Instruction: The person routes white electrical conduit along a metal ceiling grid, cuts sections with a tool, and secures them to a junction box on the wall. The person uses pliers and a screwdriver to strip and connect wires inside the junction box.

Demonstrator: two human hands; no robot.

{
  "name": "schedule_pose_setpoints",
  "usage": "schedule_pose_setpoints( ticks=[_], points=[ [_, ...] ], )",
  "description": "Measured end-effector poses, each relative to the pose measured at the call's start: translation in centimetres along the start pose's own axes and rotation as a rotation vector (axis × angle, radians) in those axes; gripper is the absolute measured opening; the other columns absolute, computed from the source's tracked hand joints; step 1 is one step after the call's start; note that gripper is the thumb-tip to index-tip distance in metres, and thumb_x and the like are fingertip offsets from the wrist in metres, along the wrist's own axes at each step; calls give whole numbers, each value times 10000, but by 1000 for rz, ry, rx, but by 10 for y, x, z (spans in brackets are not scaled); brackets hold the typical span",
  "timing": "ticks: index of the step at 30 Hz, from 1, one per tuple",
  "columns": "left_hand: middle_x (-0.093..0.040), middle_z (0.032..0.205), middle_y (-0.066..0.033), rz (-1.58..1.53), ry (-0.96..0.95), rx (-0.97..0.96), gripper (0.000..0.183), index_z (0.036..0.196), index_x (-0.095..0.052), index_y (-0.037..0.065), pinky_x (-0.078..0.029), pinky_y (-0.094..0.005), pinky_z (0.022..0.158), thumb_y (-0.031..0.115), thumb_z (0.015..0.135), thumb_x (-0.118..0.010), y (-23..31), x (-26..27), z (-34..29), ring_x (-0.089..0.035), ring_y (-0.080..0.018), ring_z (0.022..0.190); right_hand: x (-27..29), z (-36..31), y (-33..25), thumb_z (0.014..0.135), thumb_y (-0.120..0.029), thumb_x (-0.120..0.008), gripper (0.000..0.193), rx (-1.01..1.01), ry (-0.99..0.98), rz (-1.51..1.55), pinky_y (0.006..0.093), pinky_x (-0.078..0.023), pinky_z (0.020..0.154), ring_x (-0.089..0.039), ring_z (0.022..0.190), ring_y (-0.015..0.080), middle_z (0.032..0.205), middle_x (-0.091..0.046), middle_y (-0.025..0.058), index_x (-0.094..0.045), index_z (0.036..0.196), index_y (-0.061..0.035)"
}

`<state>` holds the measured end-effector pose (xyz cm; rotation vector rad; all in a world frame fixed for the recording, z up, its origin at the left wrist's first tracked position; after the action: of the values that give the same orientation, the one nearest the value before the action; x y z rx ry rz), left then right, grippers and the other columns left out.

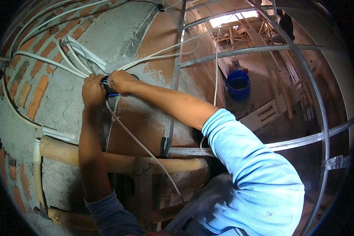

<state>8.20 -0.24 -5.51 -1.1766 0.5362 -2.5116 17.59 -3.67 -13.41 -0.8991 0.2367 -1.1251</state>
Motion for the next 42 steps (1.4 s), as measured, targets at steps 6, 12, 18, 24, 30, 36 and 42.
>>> schedule_pose_setpoints(
  ticks=[6,12,18,24,30,36,42],
  points=[
    [-557,892,-71,234,122,-297,81,784,-646,82,-428,-393,744,144,812,-603,33,1,-9,-556,-262,894,5,-7,21,911,-19,-583,153,-343,-238,671,215,-475,565,-575,643,105,814,-710,76,-725,951,22],
    [-590,853,-87,129,63,-332,104,772,-652,62,-456,-410,744,153,821,-662,26,5,-1,-580,-283,863,25,-18,69,885,-17,-566,166,-278,182,398,280,-507,630,-627,709,137,799,-712,78,-729,913,-1],
    [-642,813,-152,-183,-1,-185,131,842,-729,25,-509,-452,757,154,840,-704,7,14,16,-631,-355,819,-10,-41,75,816,-145,-642,163,-175,162,456,380,-525,729,-688,766,267,796,-711,154,-733,884,-29],
    [-689,836,-156,-266,-137,-171,137,856,-745,16,-520,-430,777,144,835,-702,0,17,24,-653,-349,834,-7,-43,54,870,-150,-633,136,-80,258,250,350,-504,697,-639,729,214,770,-679,110,-699,865,-31],
    [-685,827,-150,-300,-101,-178,121,842,-741,24,-512,-425,760,134,820,-695,-2,15,23,-642,-344,822,13,-32,35,902,-208,-559,238,17,205,-148,473,-502,774,-646,837,421,867,-683,231,-672,884,2],
    [-641,864,-123,-239,-29,-304,141,936,-728,20,-510,-410,755,104,832,-685,4,10,15,-614,-316,853,24,-21,14,928,-227,-556,283,42,284,-163,477,-508,781,-646,825,431,880,-679,255,-660,945,35],
    [-592,862,-106,-116,32,-331,148,928,-717,28,-519,-402,734,33,801,-641,12,3,9,-592,-302,871,-1,-39,38,925,-116,-643,184,-145,232,601,293,-503,629,-609,661,164,829,-701,116,-682,1028,32]
  ],
)
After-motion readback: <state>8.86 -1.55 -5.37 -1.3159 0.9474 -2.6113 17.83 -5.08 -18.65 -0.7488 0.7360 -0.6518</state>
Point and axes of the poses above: each hand's wrist, its own z-axis towards the middle knuckle, its own x-axis out of the back of the hand, y = z × x, the point moved 8 cm from there along z, towards the middle knuckle
